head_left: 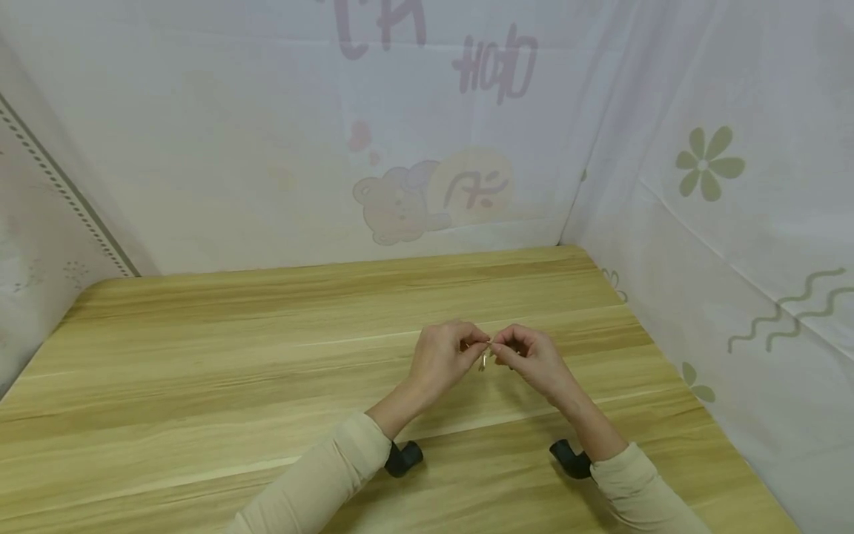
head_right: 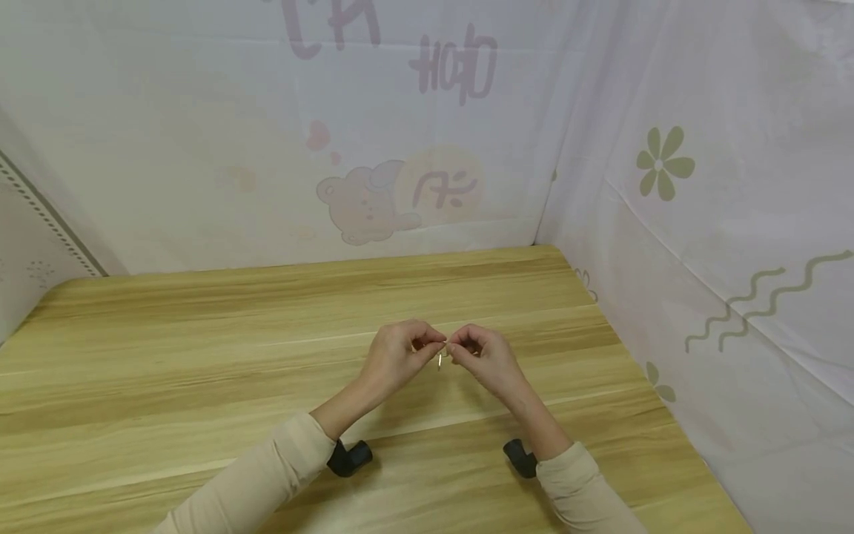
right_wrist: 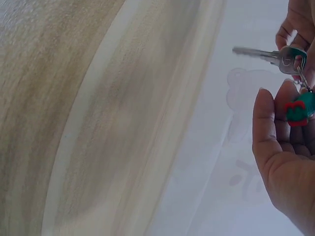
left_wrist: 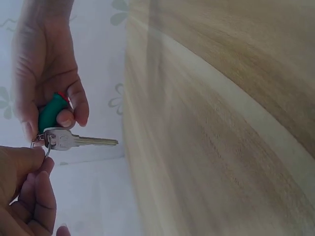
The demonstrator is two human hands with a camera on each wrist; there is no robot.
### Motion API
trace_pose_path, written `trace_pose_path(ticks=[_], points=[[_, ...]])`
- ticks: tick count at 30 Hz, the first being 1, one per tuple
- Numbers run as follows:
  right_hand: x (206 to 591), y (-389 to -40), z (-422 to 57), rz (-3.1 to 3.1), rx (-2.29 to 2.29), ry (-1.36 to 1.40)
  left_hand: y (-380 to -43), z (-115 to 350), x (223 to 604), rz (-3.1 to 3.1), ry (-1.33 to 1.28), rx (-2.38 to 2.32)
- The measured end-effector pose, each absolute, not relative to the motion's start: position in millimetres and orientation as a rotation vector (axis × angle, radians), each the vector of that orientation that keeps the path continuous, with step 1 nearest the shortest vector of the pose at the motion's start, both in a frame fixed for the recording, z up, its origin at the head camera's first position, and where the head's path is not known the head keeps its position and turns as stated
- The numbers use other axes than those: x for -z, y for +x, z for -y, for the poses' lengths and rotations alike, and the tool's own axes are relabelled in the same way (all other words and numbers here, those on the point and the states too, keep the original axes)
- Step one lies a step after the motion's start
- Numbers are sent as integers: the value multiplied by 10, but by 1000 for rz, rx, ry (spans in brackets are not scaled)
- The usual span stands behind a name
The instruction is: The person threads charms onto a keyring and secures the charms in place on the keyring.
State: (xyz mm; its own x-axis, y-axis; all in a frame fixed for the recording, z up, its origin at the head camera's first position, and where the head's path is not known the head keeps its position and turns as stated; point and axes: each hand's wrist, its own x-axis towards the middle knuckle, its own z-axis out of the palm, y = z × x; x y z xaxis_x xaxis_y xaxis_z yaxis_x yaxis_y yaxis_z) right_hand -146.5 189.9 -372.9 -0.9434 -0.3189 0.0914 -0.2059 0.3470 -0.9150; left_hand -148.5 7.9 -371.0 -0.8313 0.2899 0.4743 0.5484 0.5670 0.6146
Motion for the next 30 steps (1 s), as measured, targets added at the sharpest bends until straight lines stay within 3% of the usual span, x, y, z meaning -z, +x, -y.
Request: trace_pose_path(ticks=[16,30], points=[[3741,-1462,-1898,-2447,1700,-504,-1489,-57,3712,2525,-627,1415],[3737,-1454,-1887,-2477,1681,-490,-1474,-82,3709,2422,-732,919]])
